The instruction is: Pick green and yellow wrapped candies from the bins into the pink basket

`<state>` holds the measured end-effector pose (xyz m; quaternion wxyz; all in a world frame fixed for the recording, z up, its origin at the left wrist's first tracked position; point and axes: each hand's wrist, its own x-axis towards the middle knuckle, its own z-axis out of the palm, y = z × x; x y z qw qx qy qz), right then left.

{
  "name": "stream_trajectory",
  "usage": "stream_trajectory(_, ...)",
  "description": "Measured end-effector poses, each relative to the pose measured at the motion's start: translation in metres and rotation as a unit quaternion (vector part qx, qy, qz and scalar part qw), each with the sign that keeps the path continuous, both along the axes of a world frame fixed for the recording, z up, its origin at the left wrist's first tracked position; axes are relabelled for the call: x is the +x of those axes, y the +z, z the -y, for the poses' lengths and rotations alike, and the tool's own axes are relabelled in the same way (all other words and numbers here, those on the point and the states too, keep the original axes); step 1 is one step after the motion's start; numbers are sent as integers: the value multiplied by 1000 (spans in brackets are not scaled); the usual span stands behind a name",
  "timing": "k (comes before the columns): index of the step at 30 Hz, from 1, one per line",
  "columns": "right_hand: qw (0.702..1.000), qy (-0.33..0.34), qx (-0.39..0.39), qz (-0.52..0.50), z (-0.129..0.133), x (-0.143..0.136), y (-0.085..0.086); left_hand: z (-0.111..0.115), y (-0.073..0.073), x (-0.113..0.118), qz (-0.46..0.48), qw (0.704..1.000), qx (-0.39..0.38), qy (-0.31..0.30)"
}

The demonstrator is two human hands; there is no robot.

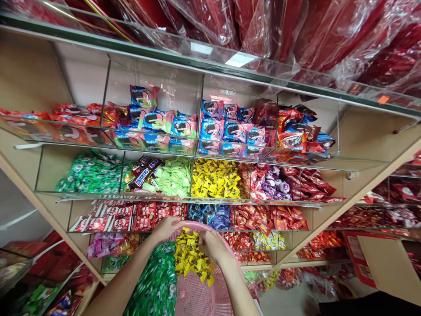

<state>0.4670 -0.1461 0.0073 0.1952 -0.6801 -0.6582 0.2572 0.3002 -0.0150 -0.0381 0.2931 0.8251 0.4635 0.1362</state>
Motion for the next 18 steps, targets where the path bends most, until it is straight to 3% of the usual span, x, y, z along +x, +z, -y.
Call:
stream_trajectory(7, 999, 6, -12, -29, -3, 0, -13, 0, -2, 0, -5, 1000, 4, 3)
stream_trajectory(13, 1000, 8, 10, 22, -7, 6, -31, 1, 2, 0, -15, 1000, 4, 9)
stream_trajectory(18, 994, -15, 64, 92, -6, 4, -30, 2, 3, 0, -11, 1000, 7, 2)
